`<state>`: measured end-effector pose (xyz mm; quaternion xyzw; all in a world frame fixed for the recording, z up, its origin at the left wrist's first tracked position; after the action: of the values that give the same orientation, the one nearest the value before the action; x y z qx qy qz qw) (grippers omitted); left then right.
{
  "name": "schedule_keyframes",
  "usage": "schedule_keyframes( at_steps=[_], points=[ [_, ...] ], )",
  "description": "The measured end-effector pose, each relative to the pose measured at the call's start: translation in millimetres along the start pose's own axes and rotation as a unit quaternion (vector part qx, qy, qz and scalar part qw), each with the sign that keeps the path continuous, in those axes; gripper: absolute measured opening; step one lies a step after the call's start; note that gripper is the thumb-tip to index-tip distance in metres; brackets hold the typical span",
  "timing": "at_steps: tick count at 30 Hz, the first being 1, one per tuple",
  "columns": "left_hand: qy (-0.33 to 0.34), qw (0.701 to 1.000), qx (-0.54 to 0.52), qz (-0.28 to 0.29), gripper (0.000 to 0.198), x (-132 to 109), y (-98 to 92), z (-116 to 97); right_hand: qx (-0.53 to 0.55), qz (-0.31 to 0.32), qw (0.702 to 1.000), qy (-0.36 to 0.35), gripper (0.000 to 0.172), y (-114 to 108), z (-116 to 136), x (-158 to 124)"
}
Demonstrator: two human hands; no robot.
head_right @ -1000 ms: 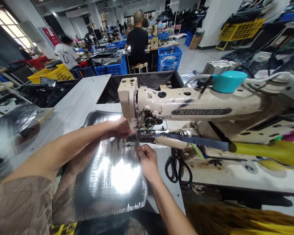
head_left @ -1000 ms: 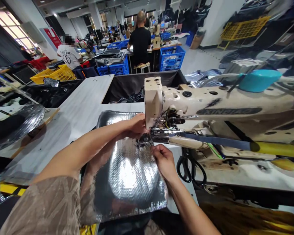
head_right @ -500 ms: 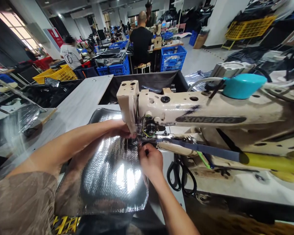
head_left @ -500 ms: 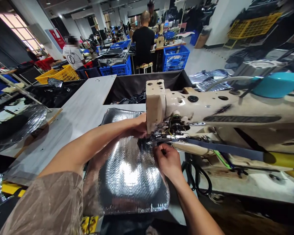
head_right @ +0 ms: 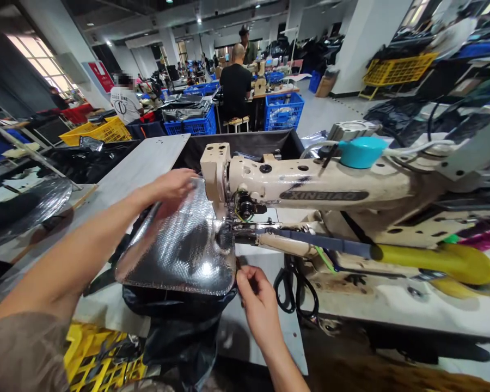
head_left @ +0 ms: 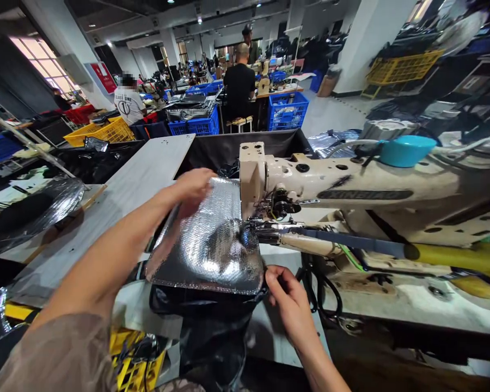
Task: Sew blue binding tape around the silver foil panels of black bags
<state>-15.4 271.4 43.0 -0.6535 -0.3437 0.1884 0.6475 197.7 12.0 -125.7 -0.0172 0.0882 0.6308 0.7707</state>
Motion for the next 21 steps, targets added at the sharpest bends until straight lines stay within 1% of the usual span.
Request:
schedule_keyframes(
  at_steps=[1, 2, 3, 4, 5, 6, 7, 8, 10, 11, 13, 14, 15, 17, 18, 20, 21],
  points=[
    [-0.055, 0.998, 0.015, -0.011, 0.033, -24, -17.1, 23, 0.016, 0.004, 1.0, 0.017, 0.052, -2, -5, -6],
    [-0.115, 0.993, 0.029, -0.026, 0.036, -54, -31.7, 43, 0.031, 0.008, 0.999, 0.03, 0.054, -3, -9, -12],
    [-0.177, 0.983, 0.042, -0.04, 0.039, -88, -42.0, 57, 0.044, 0.013, 0.998, 0.037, 0.055, -3, -11, -17],
    [-0.233, 0.971, 0.041, -0.042, 0.042, -123, -45.4, 64, 0.056, 0.019, 0.997, 0.04, 0.055, -2, -12, -21],
    [-0.257, 0.966, 0.019, -0.035, 0.046, -157, -41.8, 59, 0.066, 0.026, 0.997, 0.04, 0.053, -1, -12, -24],
    [-0.246, 0.969, -0.021, -0.026, 0.051, -186, -34.0, 43, 0.076, 0.034, 0.996, 0.038, 0.051, 0, -11, -27],
    [-0.217, 0.974, -0.061, -0.017, 0.055, -211, -24.0, 19, 0.085, 0.041, 0.995, 0.035, 0.05, 2, -11, -30],
    [-0.183, 0.979, -0.087, -0.014, 0.058, -232, -15.5, -10, 0.093, 0.046, 0.994, 0.034, 0.048, 3, -11, -32],
    [-0.119, 0.989, -0.089, -0.012, 0.062, -264, -4.2, -71, 0.111, 0.05, 0.992, 0.037, 0.048, 6, -11, -35],
    [-0.088, 0.993, -0.076, -0.01, 0.065, -275, -1.8, -100, 0.12, 0.051, 0.991, 0.041, 0.048, 8, -11, -36],
    [-0.017, 0.999, -0.048, 0.008, 0.072, -286, -0.4, -151, 0.139, 0.054, 0.988, 0.049, 0.049, 11, -10, -40],
    [0.023, 0.999, -0.04, 0.016, 0.071, -287, -1.8, -172, 0.148, 0.054, 0.986, 0.053, 0.049, 13, -9, -42],
    [0.064, 0.997, -0.038, 0.019, 0.063, -287, -4.5, -190, 0.156, 0.052, 0.985, 0.056, 0.05, 14, -8, -45],
    [0.134, 0.99, -0.04, 0.003, 0.037, -283, -12.8, -215, 0.17, 0.043, 0.983, 0.063, 0.051, 14, -5, -53],
    [0.153, 0.987, -0.037, -0.014, 0.032, -280, -17.1, -225, 0.173, 0.037, 0.982, 0.064, 0.052, 14, -4, -59],
    [0.168, 0.985, -0.023, -0.037, 0.036, -274, -19.8, -245, 0.164, 0.034, 0.984, 0.062, 0.052, 14, -6, -75],
    [0.172, 0.984, -0.017, -0.049, 0.038, -272, -18.1, -258, 0.152, 0.042, 0.986, 0.062, 0.05, 16, -9, -85]
  ],
)
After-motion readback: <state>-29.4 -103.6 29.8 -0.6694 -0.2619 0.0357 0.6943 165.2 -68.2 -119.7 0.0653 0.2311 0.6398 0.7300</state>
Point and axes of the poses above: each hand's wrist, its own x-axis towards the middle knuckle, its own y-axis out of the palm, z = x × y, the point moved 8 cm from there along x, towards the middle knuckle, and after that the axes turned 4 degrees about -x, right-handed, at the moved point
